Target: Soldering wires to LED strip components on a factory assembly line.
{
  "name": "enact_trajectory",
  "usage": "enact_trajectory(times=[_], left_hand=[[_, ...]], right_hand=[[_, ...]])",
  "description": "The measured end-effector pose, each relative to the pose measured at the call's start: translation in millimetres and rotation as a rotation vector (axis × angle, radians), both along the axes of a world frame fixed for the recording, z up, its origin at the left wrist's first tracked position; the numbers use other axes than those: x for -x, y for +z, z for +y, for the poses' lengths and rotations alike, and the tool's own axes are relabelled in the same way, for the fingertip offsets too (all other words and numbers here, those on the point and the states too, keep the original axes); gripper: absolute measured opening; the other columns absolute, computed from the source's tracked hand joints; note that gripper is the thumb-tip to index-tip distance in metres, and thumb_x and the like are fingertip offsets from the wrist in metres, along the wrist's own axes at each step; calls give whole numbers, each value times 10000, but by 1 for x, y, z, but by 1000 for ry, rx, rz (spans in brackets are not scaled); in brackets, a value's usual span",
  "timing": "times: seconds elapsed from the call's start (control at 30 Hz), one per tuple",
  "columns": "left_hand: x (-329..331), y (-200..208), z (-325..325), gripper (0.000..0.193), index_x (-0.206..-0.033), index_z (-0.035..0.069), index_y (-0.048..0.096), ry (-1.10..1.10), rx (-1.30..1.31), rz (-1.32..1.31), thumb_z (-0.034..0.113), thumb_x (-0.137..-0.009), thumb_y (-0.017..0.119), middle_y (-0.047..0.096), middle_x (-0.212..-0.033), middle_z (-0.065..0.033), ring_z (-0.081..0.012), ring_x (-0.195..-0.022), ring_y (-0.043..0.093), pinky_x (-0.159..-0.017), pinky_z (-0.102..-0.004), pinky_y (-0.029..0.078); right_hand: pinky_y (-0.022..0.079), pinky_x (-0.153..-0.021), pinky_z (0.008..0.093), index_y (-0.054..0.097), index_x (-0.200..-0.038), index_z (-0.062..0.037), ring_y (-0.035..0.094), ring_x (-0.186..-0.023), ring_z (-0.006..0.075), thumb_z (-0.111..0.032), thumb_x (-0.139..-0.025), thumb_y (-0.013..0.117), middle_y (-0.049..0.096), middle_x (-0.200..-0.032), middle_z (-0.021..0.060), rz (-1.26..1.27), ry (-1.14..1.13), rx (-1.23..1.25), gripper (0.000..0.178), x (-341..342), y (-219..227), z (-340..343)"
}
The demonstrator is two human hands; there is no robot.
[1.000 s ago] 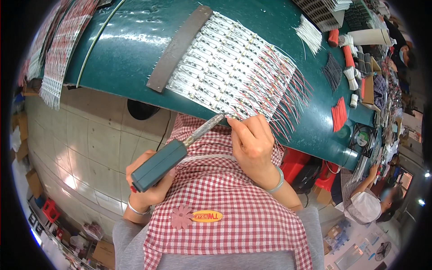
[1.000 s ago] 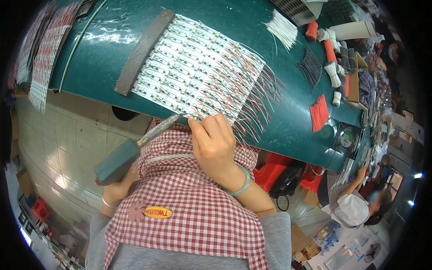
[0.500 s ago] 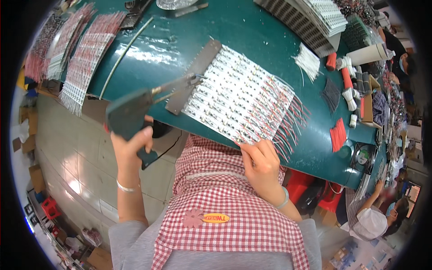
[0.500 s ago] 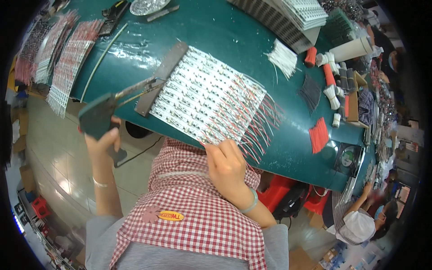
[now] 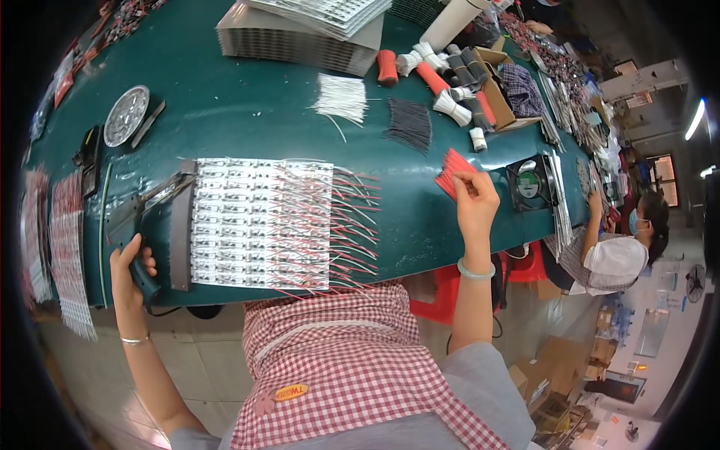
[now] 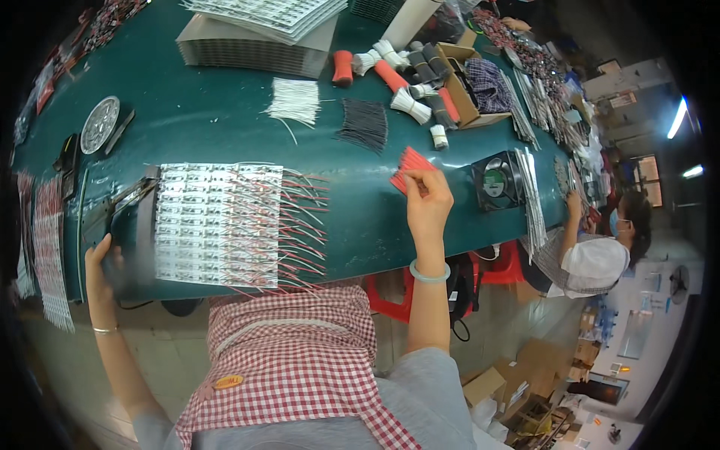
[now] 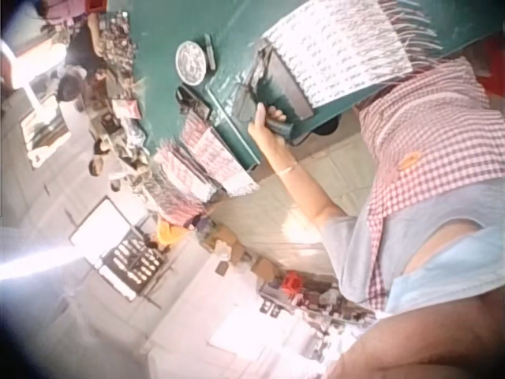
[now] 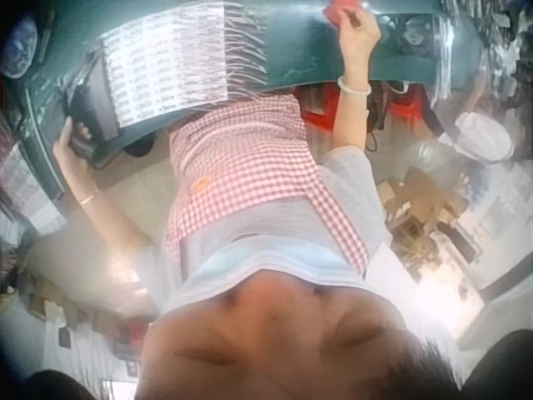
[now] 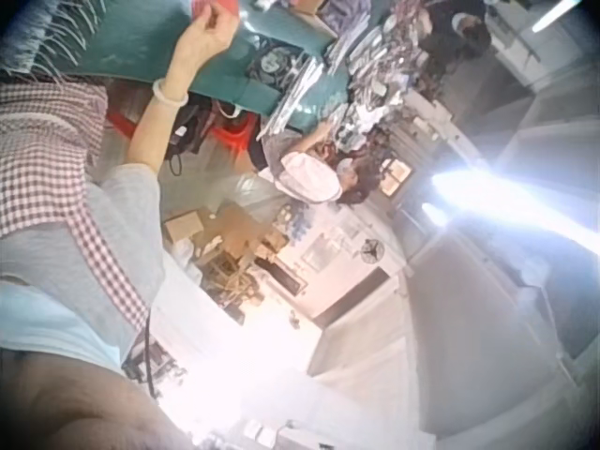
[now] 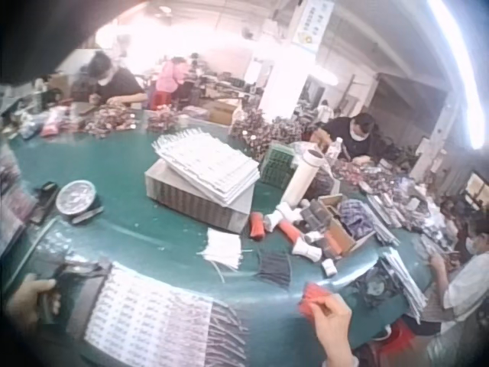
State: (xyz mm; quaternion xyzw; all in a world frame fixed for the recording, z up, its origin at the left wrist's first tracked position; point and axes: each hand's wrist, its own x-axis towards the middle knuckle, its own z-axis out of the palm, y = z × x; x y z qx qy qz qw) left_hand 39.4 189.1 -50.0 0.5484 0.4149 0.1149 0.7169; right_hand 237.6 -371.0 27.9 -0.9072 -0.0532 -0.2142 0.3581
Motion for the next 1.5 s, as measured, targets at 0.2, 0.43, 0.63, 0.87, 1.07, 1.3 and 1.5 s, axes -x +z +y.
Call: enact_trajectory(times=[0.2, 0.43, 0.63, 0.87, 1.07, 1.3, 1.5], left_hand=[[10, 27, -8, 401, -879, -2, 620, -198, -510, 126, 373, -949, 744, 587, -716, -63, -127, -638, 567, -541, -322, 470], [10, 37, 16, 314, -905, -9, 656, 14, -1321, 231, 293, -976, 701, 677, -721, -162, -305, -664, 699, -621, -419, 521], [32, -15, 64, 261, -1060, 51, 589, -85, -1444, 793, 268, -952, 684, 700, -1032, -148, -385, -1005, 669, -796, -522, 538], [87, -20, 39, 120, -1030, 31, 583, 183, -1388, 515, 151, -1029, 577, 662, -833, -142, -346, -795, 664, -694, -440, 510], [158, 39, -151, 106, -1102, 16, 617, -19, -930, 141, 62, -1008, 603, 582, -752, -17, -66, -649, 505, -579, -257, 413], [213, 32, -235, 155, -1083, -17, 677, -73, -506, 253, 94, -996, 613, 659, -770, -61, -101, -684, 586, -610, -267, 452], [206, 30, -230, 152, -1092, -10, 675, -142, -543, 229, 87, -1002, 600, 663, -763, -52, -82, -614, 552, -561, -263, 432]], right_hand=[[444, -970, 471, 749, -1078, -69, 581, -1086, 359, -95, -854, 745, 663, -1154, 162, -239, -8, 539, 225, -17, -26, -14], [348, -1134, 485, 703, -1260, -63, 491, -1300, 354, -73, -902, 705, 563, -1387, 161, -133, 339, 424, 358, 21, 6, 86], [182, -1231, 573, 509, -1512, -109, 210, -1531, 475, -247, -867, 775, 239, -1668, 250, 136, 887, 460, 712, 43, 3, 162], [112, -1238, 612, 395, -1582, -97, 107, -1561, 475, -325, -932, 711, 174, -1682, 263, 262, 1063, 560, 758, 61, -5, 182], [136, -1237, 603, 352, -1580, -18, 135, -1556, 482, -351, -946, 694, 198, -1655, 317, 211, 1115, 636, 794, 58, -8, 199], [126, -1247, 579, 314, -1586, 19, 131, -1557, 476, -438, -976, 635, 186, -1653, 333, 154, 1085, 705, 827, 58, -36, 210], [117, -1250, 576, 325, -1584, 16, 135, -1559, 468, -455, -980, 625, 210, -1649, 326, 160, 1089, 681, 822, 60, -36, 211]])
